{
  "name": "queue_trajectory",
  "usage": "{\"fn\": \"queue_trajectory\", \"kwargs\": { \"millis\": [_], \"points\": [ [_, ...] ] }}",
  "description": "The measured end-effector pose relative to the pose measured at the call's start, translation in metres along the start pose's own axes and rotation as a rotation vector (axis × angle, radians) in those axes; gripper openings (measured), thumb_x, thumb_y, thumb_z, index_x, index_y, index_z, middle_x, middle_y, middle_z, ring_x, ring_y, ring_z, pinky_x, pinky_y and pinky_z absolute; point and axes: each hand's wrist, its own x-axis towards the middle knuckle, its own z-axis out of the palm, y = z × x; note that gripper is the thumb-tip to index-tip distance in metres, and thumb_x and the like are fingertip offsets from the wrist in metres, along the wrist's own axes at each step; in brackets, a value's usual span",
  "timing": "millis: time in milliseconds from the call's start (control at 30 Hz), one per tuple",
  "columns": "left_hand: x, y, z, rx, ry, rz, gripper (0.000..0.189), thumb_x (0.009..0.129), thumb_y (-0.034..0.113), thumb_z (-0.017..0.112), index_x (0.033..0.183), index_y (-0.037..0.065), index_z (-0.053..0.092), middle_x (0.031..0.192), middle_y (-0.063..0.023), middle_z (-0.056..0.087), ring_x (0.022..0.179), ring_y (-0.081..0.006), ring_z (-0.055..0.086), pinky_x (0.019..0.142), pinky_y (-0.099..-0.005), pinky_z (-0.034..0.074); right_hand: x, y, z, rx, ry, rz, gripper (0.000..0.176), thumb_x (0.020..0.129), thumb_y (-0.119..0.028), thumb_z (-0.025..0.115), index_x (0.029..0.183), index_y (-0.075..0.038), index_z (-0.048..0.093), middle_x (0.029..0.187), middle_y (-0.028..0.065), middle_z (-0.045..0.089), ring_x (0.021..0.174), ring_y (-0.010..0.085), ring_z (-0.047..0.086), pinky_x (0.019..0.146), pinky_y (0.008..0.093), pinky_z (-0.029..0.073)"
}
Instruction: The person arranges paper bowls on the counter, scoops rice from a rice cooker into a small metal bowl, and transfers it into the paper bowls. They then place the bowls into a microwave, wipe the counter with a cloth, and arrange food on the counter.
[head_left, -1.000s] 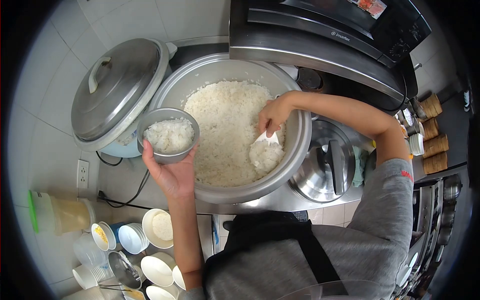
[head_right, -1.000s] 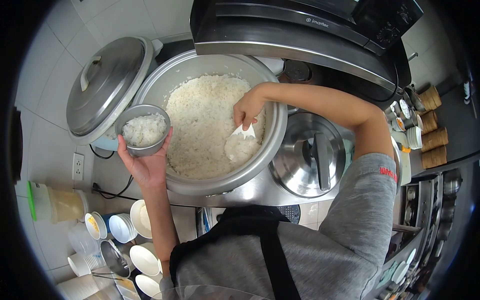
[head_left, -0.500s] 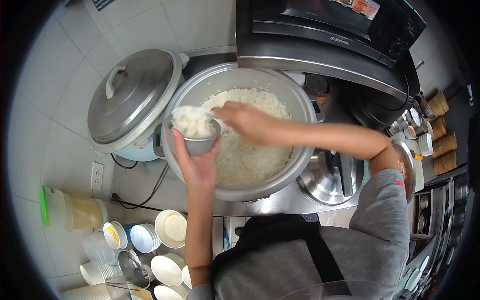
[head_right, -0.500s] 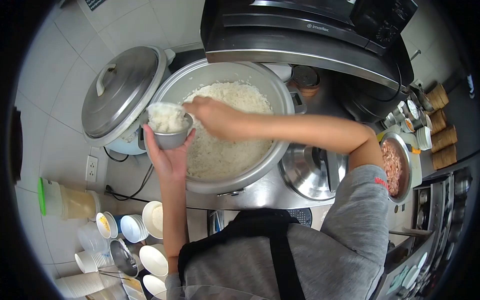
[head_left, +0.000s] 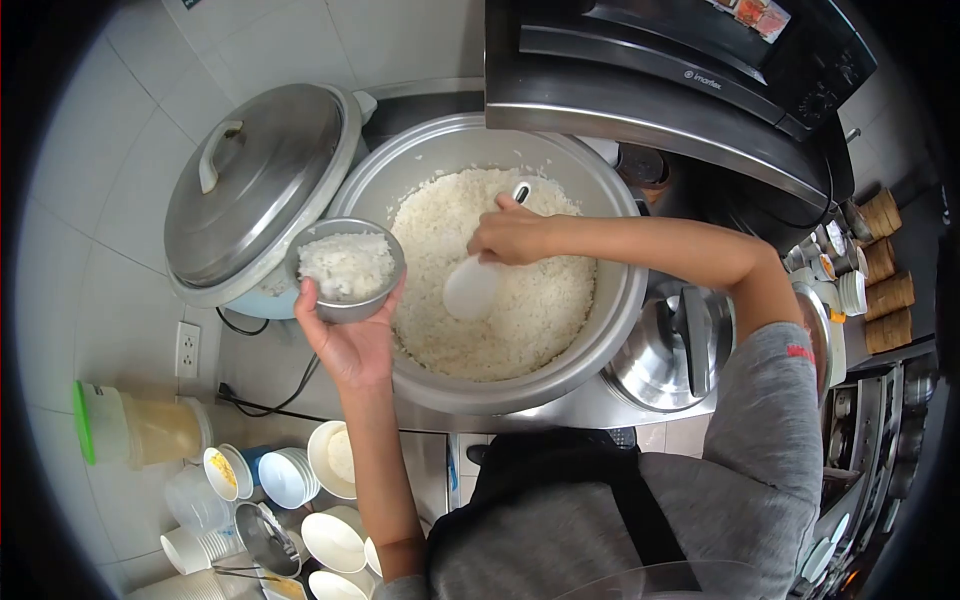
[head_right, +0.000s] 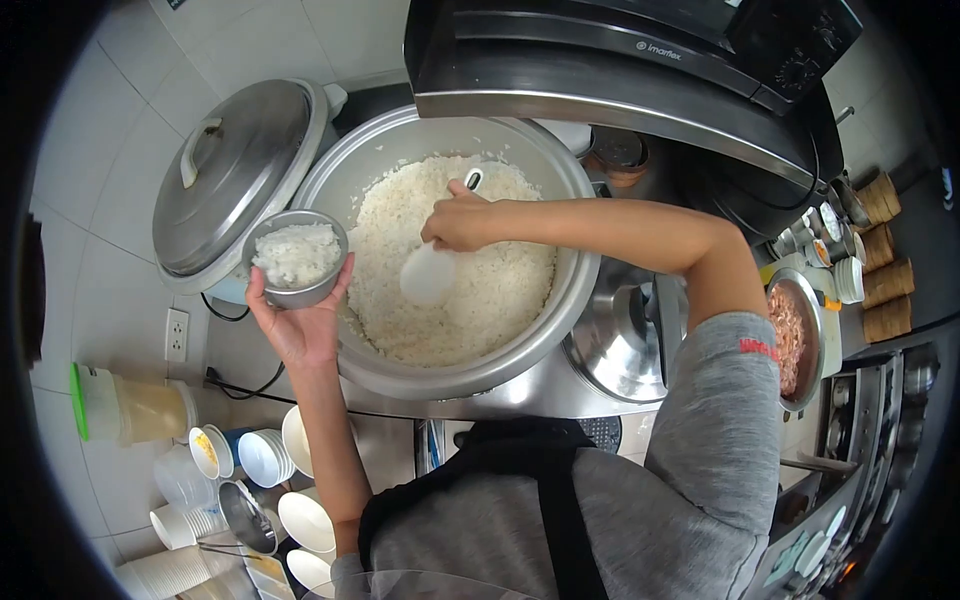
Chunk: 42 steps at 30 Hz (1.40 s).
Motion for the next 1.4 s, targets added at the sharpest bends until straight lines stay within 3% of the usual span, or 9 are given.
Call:
{"fn": "queue_trajectory", "kwargs": {
  "millis": [267,367,467,767,1000,1100,1267,1367,1400],
  "points": [
    [0.001,0.001,-0.002,-0.057,-0.024,-0.014,0.067,0.081,0.041,0.057,0.134,0.01,0.031,0.135,-0.0129,0.036,0.125,-0.0346,0.036,0.098,-0.0614,0.032,-0.04,0.02,-0.002,0.121,-0.422,-0.134,0.015,0.084,-0.025,0.059,0.082,-0.01,0.063,0.069,0.0006,0.061,0.072,0.0172,0.057,0.076,0.0354,0.029],
    [0.0,0.0,-0.004,-0.089,-0.042,-0.032,0.066,0.081,0.04,0.057,0.134,0.012,0.031,0.139,-0.0121,0.032,0.128,-0.0366,0.03,0.1,-0.0656,0.026,-0.034,0.038,0.006,0.398,-0.835,0.035,0.019,0.086,-0.024,0.059,0.093,-0.007,0.064,0.071,0.0006,0.06,0.069,0.0108,0.054,0.067,0.0302,0.037],
    [0.002,0.001,-0.005,-0.07,-0.056,-0.036,0.065,0.082,0.041,0.056,0.134,0.012,0.031,0.138,-0.0123,0.033,0.128,-0.0358,0.031,0.1,-0.0647,0.027,-0.026,0.045,0.004,0.657,-0.796,-0.028,0.023,0.086,-0.025,0.059,0.092,-0.003,0.064,0.069,-0.0018,0.056,0.064,0.0077,0.051,0.056,0.0247,0.039],
    [0.001,-0.001,-0.004,0.026,-0.048,-0.039,0.064,0.083,0.041,0.056,0.133,0.009,0.033,0.135,-0.0142,0.038,0.124,-0.0343,0.038,0.097,-0.0608,0.033,-0.014,0.007,-0.105,0.775,-0.023,0.137,0.023,0.089,-0.021,0.054,0.096,0.0,0.063,0.072,0.0015,0.056,0.067,0.0092,0.051,0.06,0.0255,0.042],
    [0.001,-0.003,0.001,0.123,-0.087,-0.081,0.074,0.083,0.057,0.052,0.134,0.008,0.031,0.133,-0.0132,0.039,0.119,-0.03,0.043,0.093,-0.0541,0.039,-0.015,-0.091,-0.049,0.308,0.656,-0.122,0.041,0.082,0.003,0.051,0.123,-0.002,0.048,0.099,0.02,0.055,0.089,0.0317,0.058,0.08,0.0376,0.047],
    [0.0,-0.002,0.0,0.119,-0.072,-0.103,0.074,0.082,0.057,0.053,0.134,0.009,0.031,0.133,-0.0127,0.039,0.12,-0.0296,0.042,0.092,-0.0541,0.041,-0.027,-0.108,-0.035,0.18,0.701,-0.191,0.043,0.081,0.006,0.048,0.123,-0.003,0.048,0.105,0.0187,0.053,0.095,0.032,0.057,0.083,0.0385,0.047],
    [0.002,-0.003,0.006,0.068,-0.037,-0.027,0.072,0.081,0.055,0.055,0.133,0.01,0.033,0.133,-0.0118,0.039,0.119,-0.0292,0.042,0.089,-0.0526,0.043,-0.007,-0.056,-0.079,0.687,0.614,-0.041,0.044,0.077,0.005,0.052,0.12,-0.004,0.052,0.088,0.0136,0.06,0.095,0.0283,0.058,0.08,0.0385,0.048],
    [0.008,0.003,0.002,0.051,0.018,-0.025,0.072,0.078,0.055,0.057,0.131,0.011,0.035,0.131,-0.0113,0.039,0.117,-0.0296,0.043,0.089,-0.0519,0.042,0.024,-0.019,-0.062,0.089,0.434,0.246,0.033,0.077,-0.001,0.055,0.11,-0.007,0.058,0.078,0.0073,0.061,0.094,0.0214,0.058,0.08,0.0379,0.044],
    [0.01,0.003,0.002,0.055,0.021,-0.03,0.071,0.078,0.055,0.057,0.131,0.012,0.035,0.131,-0.0112,0.039,0.117,-0.0298,0.043,0.09,-0.0522,0.042,0.032,-0.02,-0.047,-0.081,0.414,0.18,0.028,0.077,-0.003,0.056,0.104,-0.009,0.06,0.078,0.0052,0.061,0.094,0.0193,0.058,0.081,0.0365,0.042]
  ]
}}
